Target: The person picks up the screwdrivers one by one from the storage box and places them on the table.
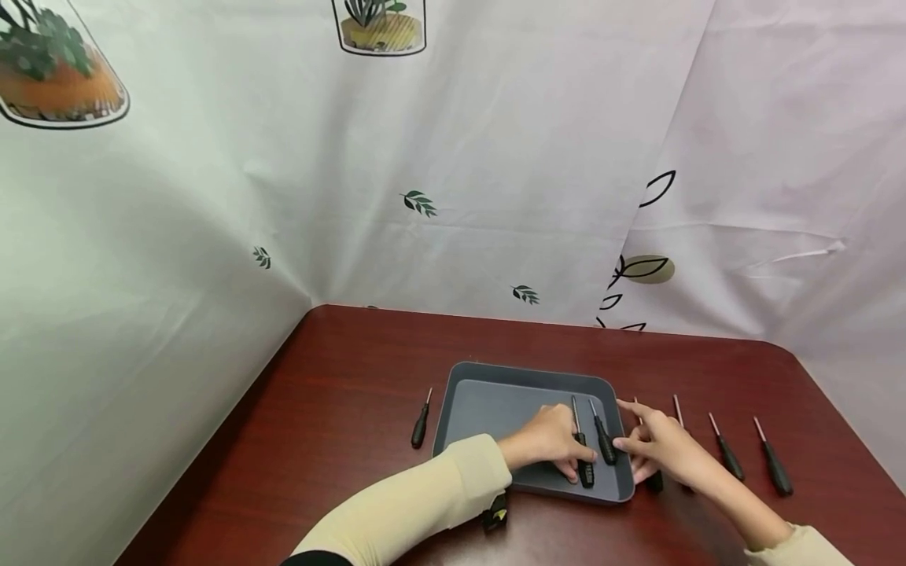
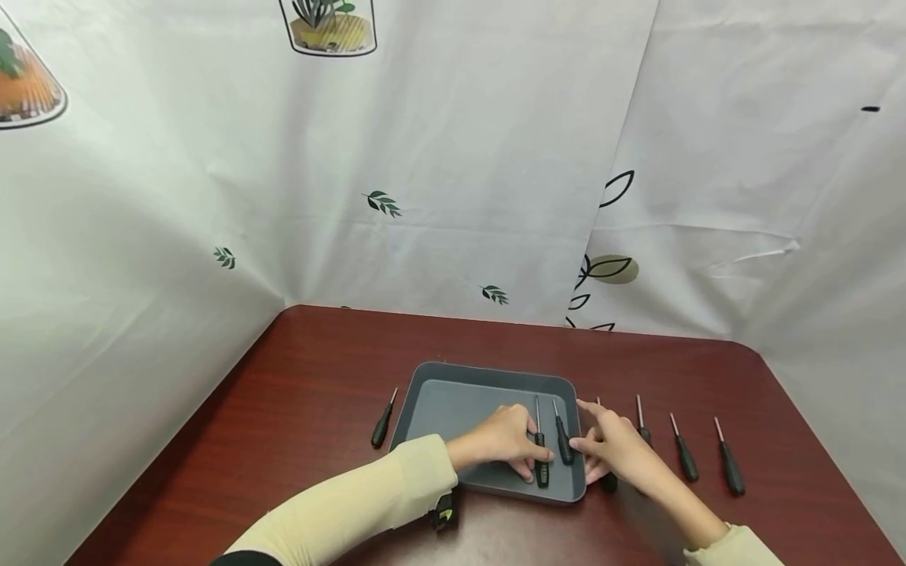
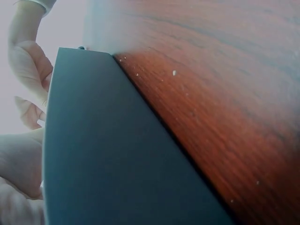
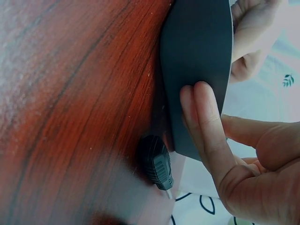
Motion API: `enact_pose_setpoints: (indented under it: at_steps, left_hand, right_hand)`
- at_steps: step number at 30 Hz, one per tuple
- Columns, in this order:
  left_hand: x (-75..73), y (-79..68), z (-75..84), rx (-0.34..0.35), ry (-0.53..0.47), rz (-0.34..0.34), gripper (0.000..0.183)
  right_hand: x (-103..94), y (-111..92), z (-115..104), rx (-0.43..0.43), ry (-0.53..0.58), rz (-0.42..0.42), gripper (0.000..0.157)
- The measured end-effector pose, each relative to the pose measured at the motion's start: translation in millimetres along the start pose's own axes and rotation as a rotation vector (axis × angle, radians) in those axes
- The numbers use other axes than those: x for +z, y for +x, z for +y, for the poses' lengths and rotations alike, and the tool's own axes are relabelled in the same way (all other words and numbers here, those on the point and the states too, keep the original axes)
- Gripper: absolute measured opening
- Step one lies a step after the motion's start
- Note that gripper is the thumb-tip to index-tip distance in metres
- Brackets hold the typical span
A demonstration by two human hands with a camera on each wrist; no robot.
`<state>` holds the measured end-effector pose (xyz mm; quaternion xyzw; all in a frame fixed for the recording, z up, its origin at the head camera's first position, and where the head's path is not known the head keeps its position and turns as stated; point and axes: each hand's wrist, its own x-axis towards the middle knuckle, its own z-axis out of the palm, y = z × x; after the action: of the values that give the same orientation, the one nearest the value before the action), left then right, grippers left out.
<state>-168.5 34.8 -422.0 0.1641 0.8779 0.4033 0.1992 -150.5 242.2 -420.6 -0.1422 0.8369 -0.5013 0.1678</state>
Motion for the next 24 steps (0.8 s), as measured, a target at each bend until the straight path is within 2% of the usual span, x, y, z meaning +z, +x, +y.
enact_pose_setpoints:
  at_steps: [6, 12, 17, 24]
  left_hand:
    - [-0.2, -0.4, -1.9, -0.004, -0.038, -0.017, 0.043]
    - [-1.8, 0.4, -4.4, 0.005, -0.066, -0.021, 0.04]
    - [-2.7, 0.9, -6.8, -0.014, -0.052, -0.018, 0.04]
    - [-2.1, 2.0, -5.0, 0.0, -0.04, -0.022, 0.039]
  right_hand:
    - [1.2, -1.1, 0.9, 0.0, 0.003, -0.014, 0.076]
    - [3.0, -0.4, 1.2, -0.008, 0.023, -0.02, 0.077]
    - [4.9, 1.8, 1.2, -0.005, 0.042, -0.029, 0.078]
    - [1.6, 0.6, -0.8, 0.0, -0.011, -0.012, 0.078]
